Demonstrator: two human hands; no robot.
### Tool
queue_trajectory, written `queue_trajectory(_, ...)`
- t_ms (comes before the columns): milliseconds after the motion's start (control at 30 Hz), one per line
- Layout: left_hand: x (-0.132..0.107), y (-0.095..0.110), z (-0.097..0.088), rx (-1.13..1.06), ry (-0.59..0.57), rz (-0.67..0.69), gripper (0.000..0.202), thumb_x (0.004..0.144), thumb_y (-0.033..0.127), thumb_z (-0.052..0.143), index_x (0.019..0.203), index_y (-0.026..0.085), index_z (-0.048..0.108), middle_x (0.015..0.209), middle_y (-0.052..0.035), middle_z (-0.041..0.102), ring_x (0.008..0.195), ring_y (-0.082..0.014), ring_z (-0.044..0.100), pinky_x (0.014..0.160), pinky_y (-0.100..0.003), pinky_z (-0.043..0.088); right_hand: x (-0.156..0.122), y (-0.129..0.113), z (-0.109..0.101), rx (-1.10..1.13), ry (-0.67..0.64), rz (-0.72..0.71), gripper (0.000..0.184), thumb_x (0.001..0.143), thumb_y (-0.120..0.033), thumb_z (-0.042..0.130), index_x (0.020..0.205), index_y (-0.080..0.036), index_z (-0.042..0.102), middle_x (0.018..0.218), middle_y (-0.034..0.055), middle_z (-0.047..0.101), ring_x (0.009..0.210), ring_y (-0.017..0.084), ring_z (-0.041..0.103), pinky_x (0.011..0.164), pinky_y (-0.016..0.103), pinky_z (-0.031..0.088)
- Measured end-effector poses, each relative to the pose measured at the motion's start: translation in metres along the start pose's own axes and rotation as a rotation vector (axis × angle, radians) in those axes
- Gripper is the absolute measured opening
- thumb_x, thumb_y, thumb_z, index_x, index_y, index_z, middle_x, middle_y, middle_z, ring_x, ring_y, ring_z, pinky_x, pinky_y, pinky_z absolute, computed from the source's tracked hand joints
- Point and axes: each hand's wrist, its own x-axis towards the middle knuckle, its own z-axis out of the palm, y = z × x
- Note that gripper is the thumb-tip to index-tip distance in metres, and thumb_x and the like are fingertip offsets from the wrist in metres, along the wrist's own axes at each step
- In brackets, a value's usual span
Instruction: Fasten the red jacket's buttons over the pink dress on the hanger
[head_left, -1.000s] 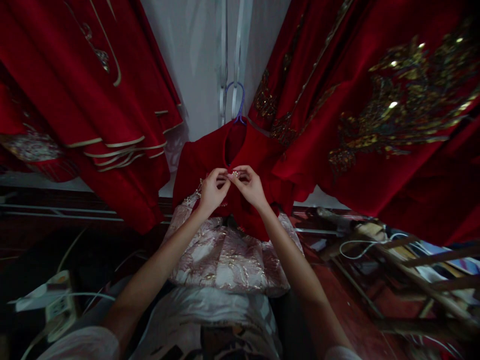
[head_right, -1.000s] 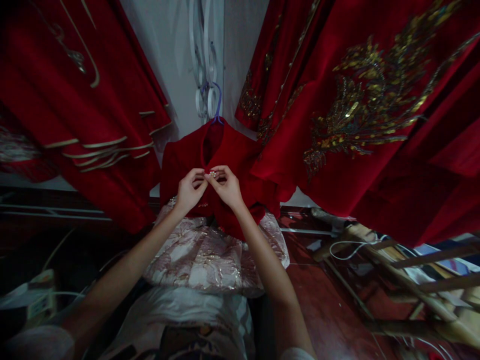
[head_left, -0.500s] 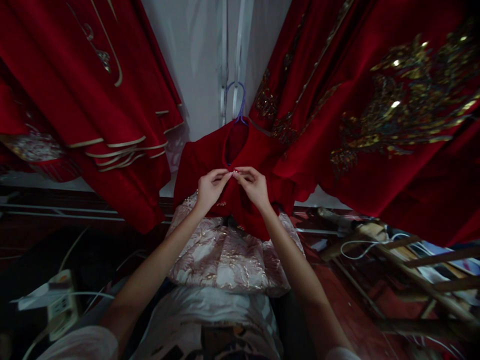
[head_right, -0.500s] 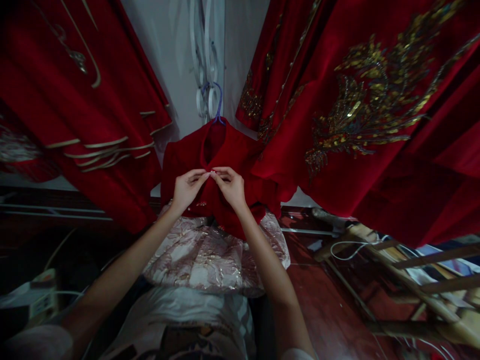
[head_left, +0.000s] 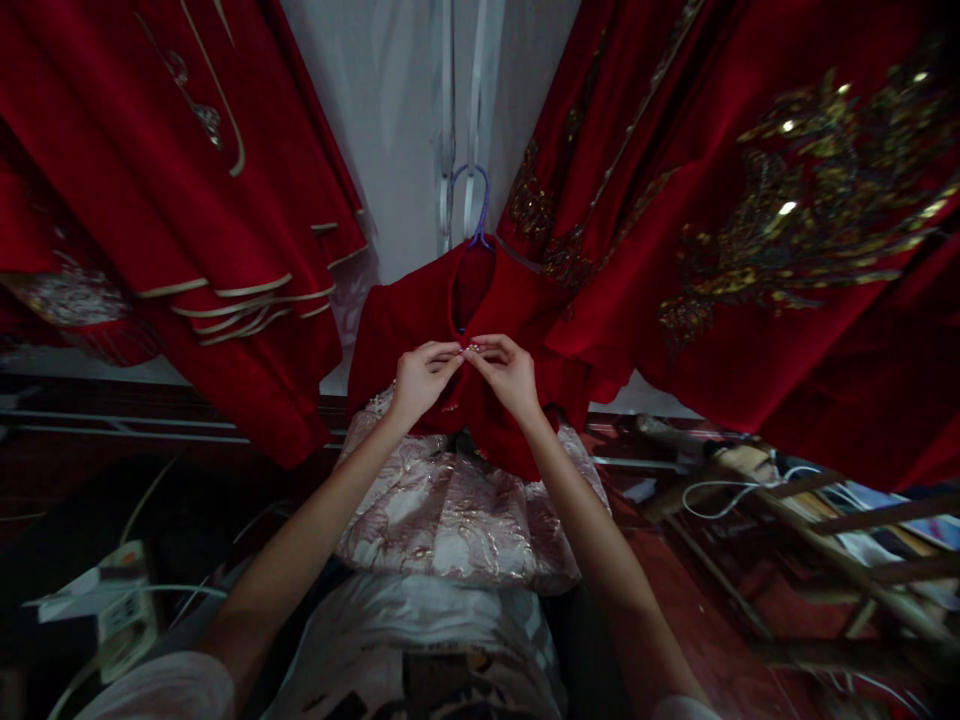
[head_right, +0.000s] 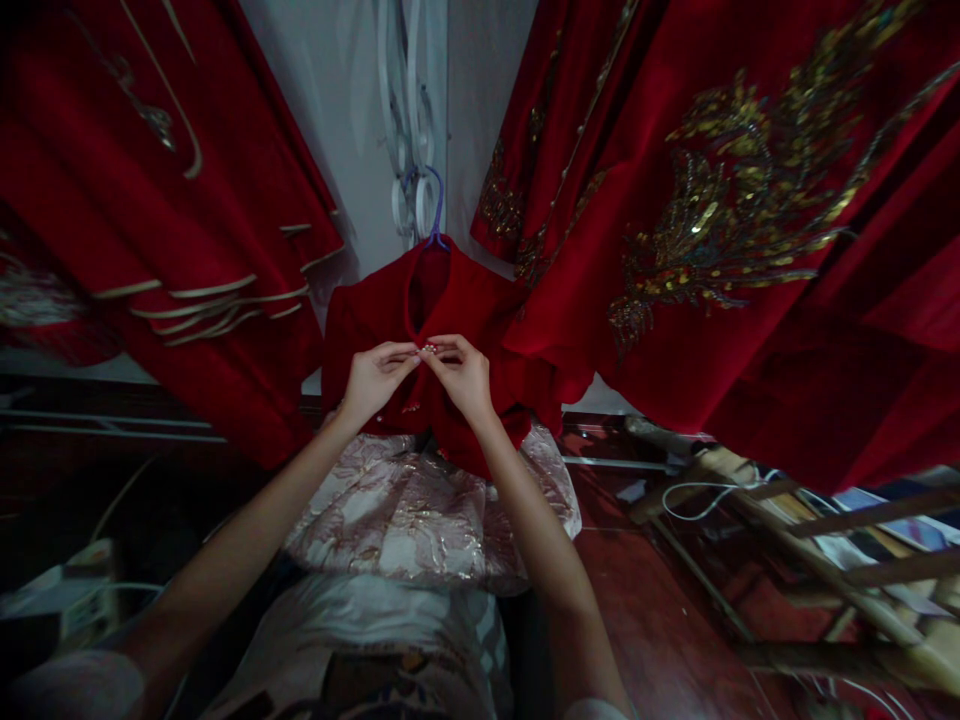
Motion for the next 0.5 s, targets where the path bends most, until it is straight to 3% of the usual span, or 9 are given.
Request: queue_trajectory(500,-0.0003,-0.0006,-0.007,0.097,-0.039,0.04,0.022,0.076,0.031,0.068,0.091,0.015,0.073,0.091,-0.008,0.073,0.075,-0.0154,0.07,0.07,-0.026,0.06,-0.0016,0.0038,0.0066,-0.001,0.057,-0.012,0.031,0.071,-0.042,0.073,0.091,-0.018,0.066,0.085,0.004,0.069,0.072,0.013,0.065,0.066,0.025,0.056)
